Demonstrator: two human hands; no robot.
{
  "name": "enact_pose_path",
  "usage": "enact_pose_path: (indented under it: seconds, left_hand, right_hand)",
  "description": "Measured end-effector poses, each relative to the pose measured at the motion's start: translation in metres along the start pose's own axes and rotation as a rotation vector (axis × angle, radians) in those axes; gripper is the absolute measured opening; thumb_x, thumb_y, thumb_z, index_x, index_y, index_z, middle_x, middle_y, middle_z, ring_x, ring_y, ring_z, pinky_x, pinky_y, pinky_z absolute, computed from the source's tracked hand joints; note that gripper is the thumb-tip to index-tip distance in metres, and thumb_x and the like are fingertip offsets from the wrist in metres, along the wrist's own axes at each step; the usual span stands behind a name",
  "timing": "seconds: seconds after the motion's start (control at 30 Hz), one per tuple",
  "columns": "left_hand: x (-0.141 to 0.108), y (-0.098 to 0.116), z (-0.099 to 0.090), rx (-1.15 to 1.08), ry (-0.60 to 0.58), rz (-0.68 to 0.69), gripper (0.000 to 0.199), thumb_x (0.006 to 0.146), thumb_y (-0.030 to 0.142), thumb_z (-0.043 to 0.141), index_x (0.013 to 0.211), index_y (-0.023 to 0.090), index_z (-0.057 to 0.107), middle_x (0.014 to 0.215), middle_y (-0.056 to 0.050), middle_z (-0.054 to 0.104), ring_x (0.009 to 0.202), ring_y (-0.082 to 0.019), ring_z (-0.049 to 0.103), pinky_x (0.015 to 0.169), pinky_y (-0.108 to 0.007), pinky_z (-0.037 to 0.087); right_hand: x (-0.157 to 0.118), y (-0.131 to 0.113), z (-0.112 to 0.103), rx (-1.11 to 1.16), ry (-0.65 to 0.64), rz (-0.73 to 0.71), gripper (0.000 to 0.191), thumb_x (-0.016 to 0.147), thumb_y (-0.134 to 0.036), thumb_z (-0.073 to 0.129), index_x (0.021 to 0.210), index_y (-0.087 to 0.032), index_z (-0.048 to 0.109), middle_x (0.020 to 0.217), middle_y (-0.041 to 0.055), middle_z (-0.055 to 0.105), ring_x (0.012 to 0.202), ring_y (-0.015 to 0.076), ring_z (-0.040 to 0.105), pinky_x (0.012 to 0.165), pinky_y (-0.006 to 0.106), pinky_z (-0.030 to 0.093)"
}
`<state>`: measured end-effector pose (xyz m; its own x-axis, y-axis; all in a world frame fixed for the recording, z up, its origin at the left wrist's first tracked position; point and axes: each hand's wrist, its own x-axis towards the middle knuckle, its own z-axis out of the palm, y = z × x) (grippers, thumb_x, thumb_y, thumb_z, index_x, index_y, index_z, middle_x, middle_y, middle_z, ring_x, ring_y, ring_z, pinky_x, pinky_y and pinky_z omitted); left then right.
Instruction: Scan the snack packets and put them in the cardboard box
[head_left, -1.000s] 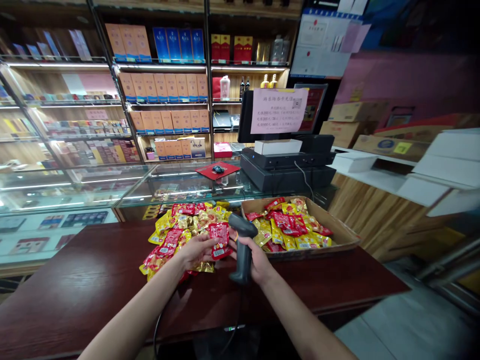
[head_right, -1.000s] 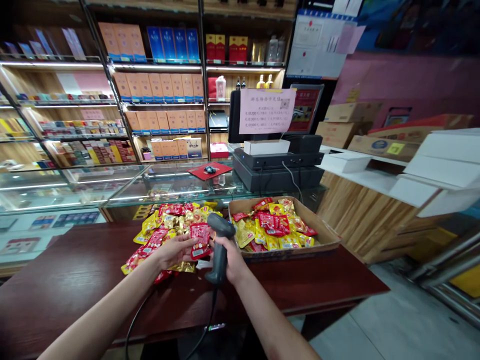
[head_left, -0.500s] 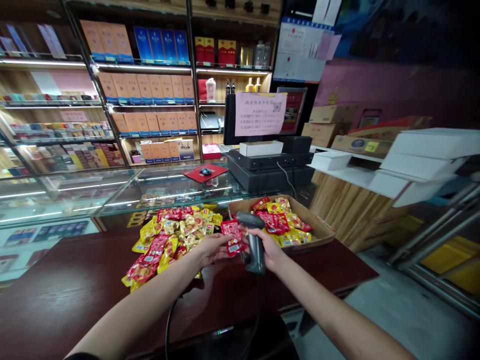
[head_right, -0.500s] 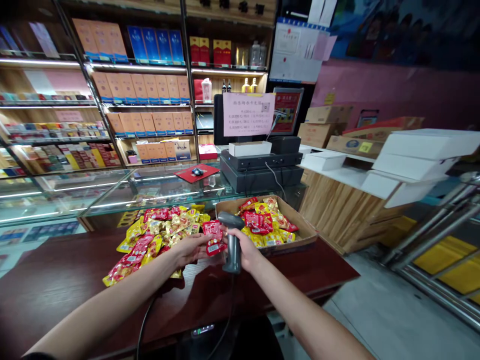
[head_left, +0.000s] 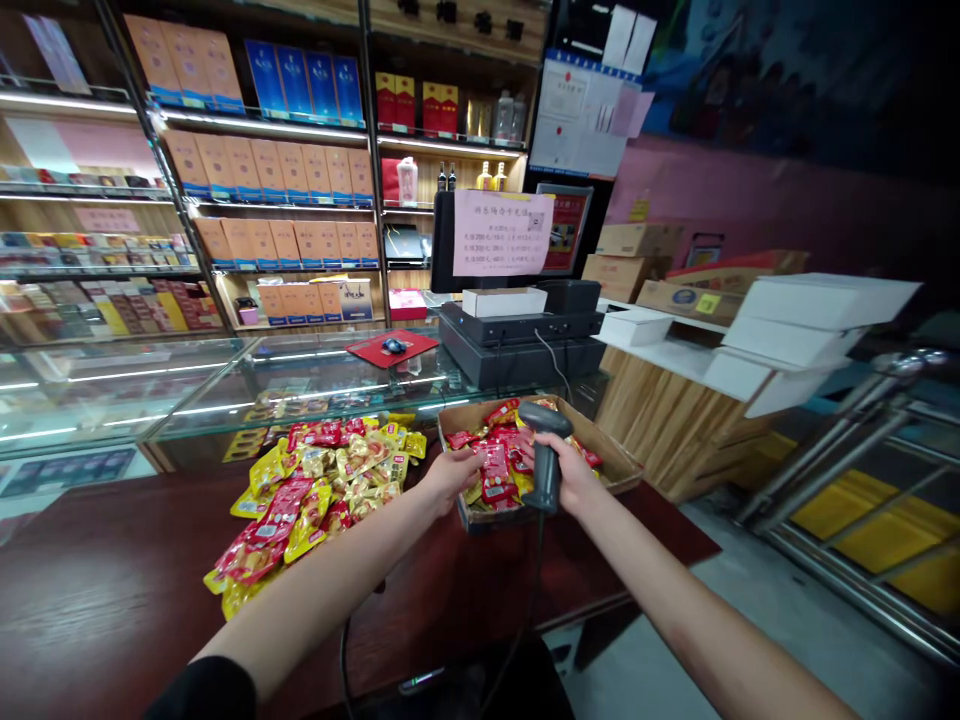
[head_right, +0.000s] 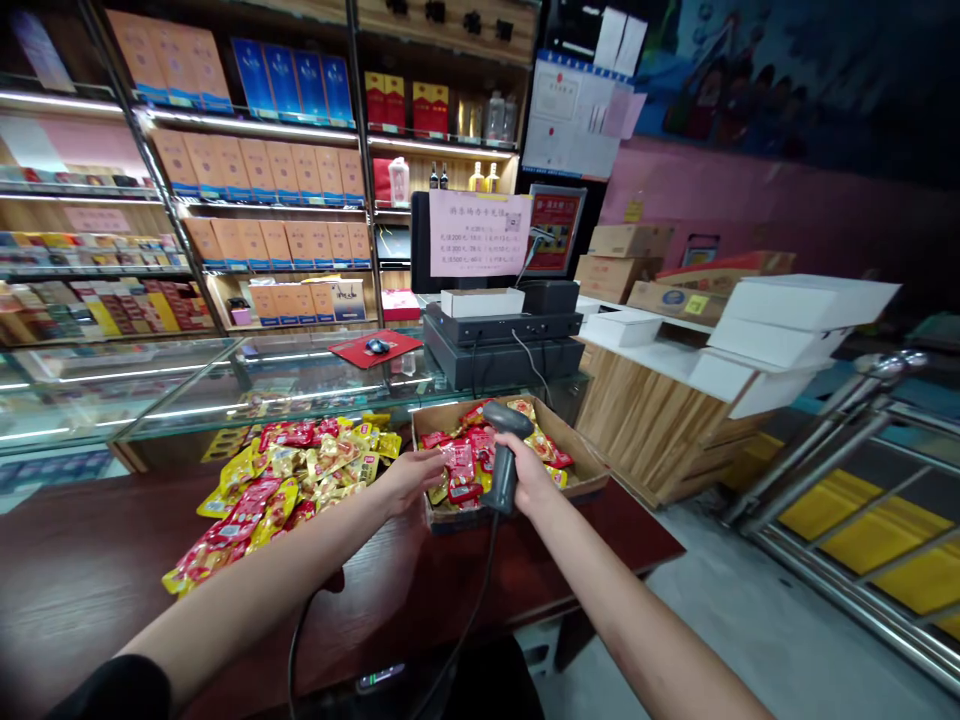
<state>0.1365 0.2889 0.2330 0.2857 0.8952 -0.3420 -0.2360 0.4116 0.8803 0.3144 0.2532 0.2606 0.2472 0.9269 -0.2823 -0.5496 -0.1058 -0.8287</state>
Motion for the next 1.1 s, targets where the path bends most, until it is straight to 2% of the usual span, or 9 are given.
enact_pose_path:
  seconds: [0.13, 0.27, 0.33, 0.43, 0.57, 0.67, 0.8, 1.0, 1.1]
  left_hand:
    - [-0.027, 0.005, -0.027, 0.065, -0.061, 0.096, 0.038, 0.068, 0.026, 0.081, 0.101, 0.009, 0.070, 0.100, -0.012, 0.071, 0.085, -0.014, 0.066, 0.079, -0.024, 0.051]
    - [-0.063, 0.019, -0.081, 0.290, -0.144, 0.165, 0.042, 0.072, 0.037, 0.076, 0.105, 0.012, 0.069, 0.097, -0.011, 0.072, 0.087, -0.019, 0.068, 0.076, -0.029, 0.053]
    - [-0.078, 0.026, -0.115, 0.534, -0.070, 0.260, 0.040, 0.079, 0.039, 0.067, 0.109, 0.013, 0.067, 0.097, -0.011, 0.072, 0.086, -0.021, 0.068, 0.075, -0.031, 0.053]
    - [-0.095, 0.030, -0.164, 1.025, 0.182, 0.425, 0.036, 0.083, 0.032, 0.060, 0.114, 0.017, 0.067, 0.105, -0.011, 0.071, 0.093, -0.023, 0.067, 0.086, -0.035, 0.049]
    - [-0.107, 0.018, -0.199, 1.364, 0.319, 0.439, 0.035, 0.085, 0.025, 0.054, 0.116, 0.016, 0.067, 0.115, -0.013, 0.068, 0.105, -0.026, 0.063, 0.094, -0.035, 0.044]
    - [-0.107, 0.005, -0.200, 1.414, 0.326, 0.435, 0.036, 0.087, 0.027, 0.052, 0.119, 0.016, 0.065, 0.114, -0.013, 0.067, 0.105, -0.025, 0.062, 0.093, -0.033, 0.043]
    - [-0.096, -0.006, -0.183, 1.493, 0.355, 0.485, 0.038, 0.085, 0.030, 0.057, 0.120, 0.017, 0.063, 0.116, -0.012, 0.064, 0.111, -0.027, 0.056, 0.097, -0.036, 0.039]
    - [-0.074, -0.017, -0.152, 1.536, 0.326, 0.383, 0.052, 0.074, 0.025, 0.070, 0.125, 0.019, 0.057, 0.122, -0.013, 0.056, 0.116, -0.028, 0.053, 0.095, -0.037, 0.040]
    - [-0.069, -0.021, -0.144, 1.526, 0.385, 0.338, 0.051, 0.072, 0.021, 0.072, 0.121, 0.019, 0.058, 0.122, -0.014, 0.055, 0.112, -0.028, 0.055, 0.090, -0.035, 0.043]
  right_hand:
    - [-0.019, 0.001, 0.017, 0.057, -0.155, 0.034, 0.026, 0.079, -0.013, 0.053, 0.102, -0.016, 0.064, 0.099, 0.0097, 0.074, 0.095, 0.0227, 0.071, 0.079, 0.035, 0.060]
    - [-0.053, 0.015, 0.045, 0.025, -0.357, 0.143, 0.025, 0.080, -0.017, 0.057, 0.104, -0.016, 0.065, 0.108, 0.0112, 0.072, 0.098, 0.0245, 0.070, 0.080, 0.037, 0.060]
    - [-0.069, 0.026, 0.058, -0.054, -0.418, 0.171, 0.023, 0.080, -0.020, 0.061, 0.103, -0.016, 0.065, 0.112, 0.0113, 0.070, 0.094, 0.0235, 0.070, 0.075, 0.034, 0.060]
    - [-0.087, 0.048, 0.076, -0.207, -0.491, 0.130, 0.027, 0.077, -0.027, 0.069, 0.102, -0.016, 0.065, 0.105, 0.0098, 0.071, 0.075, 0.0181, 0.070, 0.059, 0.028, 0.058]
    - [-0.099, 0.082, 0.093, -0.386, -0.573, 0.154, 0.031, 0.076, -0.040, 0.071, 0.092, -0.014, 0.063, 0.077, 0.0043, 0.069, 0.056, 0.0123, 0.062, 0.048, 0.024, 0.050]
    - [-0.098, 0.105, 0.097, -0.500, -0.554, 0.150, 0.035, 0.075, -0.046, 0.070, 0.082, -0.013, 0.060, 0.059, -0.0002, 0.061, 0.050, 0.0107, 0.057, 0.045, 0.022, 0.046]
    - [-0.091, 0.124, 0.094, -0.541, -0.483, 0.139, 0.038, 0.071, -0.046, 0.072, 0.086, -0.014, 0.059, 0.067, -0.0001, 0.062, 0.050, 0.0101, 0.056, 0.042, 0.021, 0.043]
    - [-0.084, 0.125, 0.091, -0.536, -0.454, 0.119, 0.038, 0.070, -0.046, 0.072, 0.088, -0.016, 0.059, 0.075, 0.0004, 0.063, 0.053, 0.0101, 0.056, 0.042, 0.021, 0.043]
    - [-0.083, 0.125, 0.089, -0.556, -0.480, 0.114, 0.036, 0.072, -0.047, 0.070, 0.085, -0.016, 0.059, 0.076, 0.0009, 0.064, 0.054, 0.0101, 0.056, 0.043, 0.021, 0.043]
